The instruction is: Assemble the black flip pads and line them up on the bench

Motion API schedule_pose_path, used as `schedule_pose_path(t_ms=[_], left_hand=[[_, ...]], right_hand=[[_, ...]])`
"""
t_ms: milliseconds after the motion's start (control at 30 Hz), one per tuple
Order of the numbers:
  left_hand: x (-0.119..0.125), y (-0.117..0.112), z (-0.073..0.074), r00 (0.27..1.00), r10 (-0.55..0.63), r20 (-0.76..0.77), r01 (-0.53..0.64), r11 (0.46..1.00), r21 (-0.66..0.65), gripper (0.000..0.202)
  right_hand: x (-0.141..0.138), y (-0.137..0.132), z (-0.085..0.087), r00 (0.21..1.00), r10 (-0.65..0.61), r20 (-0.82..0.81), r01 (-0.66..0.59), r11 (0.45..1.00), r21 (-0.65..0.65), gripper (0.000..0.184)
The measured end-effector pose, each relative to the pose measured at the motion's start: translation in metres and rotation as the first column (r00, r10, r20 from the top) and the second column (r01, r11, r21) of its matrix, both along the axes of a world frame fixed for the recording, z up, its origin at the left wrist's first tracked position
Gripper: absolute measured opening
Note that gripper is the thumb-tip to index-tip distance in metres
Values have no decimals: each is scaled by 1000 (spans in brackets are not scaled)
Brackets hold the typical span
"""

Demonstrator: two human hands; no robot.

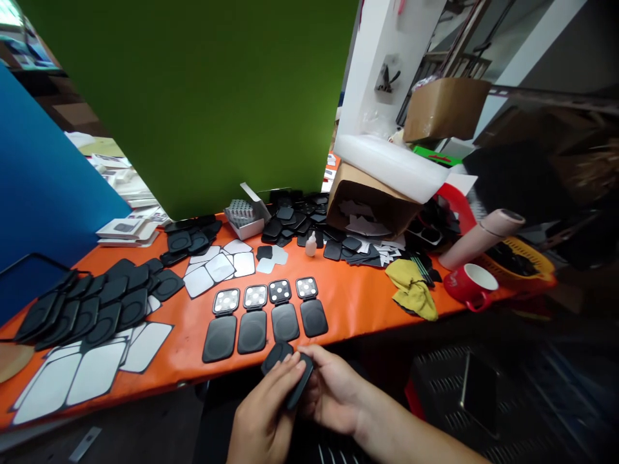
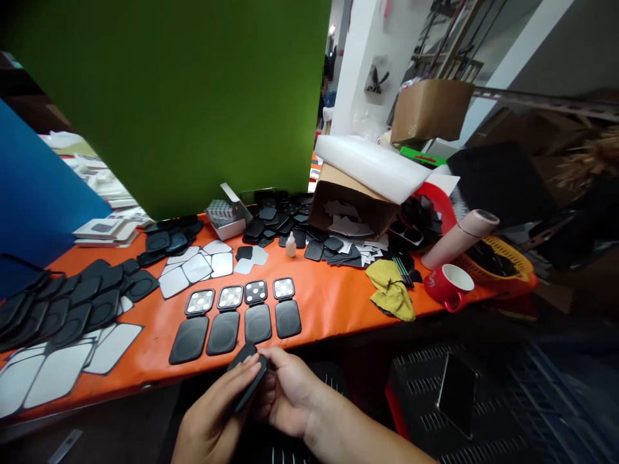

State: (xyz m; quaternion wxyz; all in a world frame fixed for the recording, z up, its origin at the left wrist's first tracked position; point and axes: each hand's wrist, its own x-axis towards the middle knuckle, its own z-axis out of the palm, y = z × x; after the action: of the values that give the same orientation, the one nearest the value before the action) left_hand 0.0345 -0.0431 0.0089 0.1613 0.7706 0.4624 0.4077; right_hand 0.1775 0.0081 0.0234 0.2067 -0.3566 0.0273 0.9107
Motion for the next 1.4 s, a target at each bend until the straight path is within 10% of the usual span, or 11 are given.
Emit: schedule_pose_path(t_ms=[567,667,800,900,1100,1233,1400], left_hand=[[26,13,-4,989,-86,121,91,995,-37,52],[28,16,2,945,92,315,-2,962,-273,36],[28,31,7,652,547,525,-41,717,-696,24],[27,43,7,440,659,610,165,608,-776,28],[30,51,6,346,645,682,300,612,-731,22],[33,53,4,410,631,658,294,592,-751,26],[37,47,7,602,594,534,114,598,-794,35]], right_hand=[[16,-2,5,960,-279,29,280,958,-66,24],[18,1,7,967,-231,-105,230,973,-28,30],[27,10,11,951,-203,-234,241,959,147,31],[37,16,11,959,-267,-97,284,888,361,30],[59,2,-8,931,-277,237,92,807,583,33],[62,-8,-14,897,-206,391,-120,738,664,28],[50,-4,-6,687,-396,609,-447,431,784,31]])
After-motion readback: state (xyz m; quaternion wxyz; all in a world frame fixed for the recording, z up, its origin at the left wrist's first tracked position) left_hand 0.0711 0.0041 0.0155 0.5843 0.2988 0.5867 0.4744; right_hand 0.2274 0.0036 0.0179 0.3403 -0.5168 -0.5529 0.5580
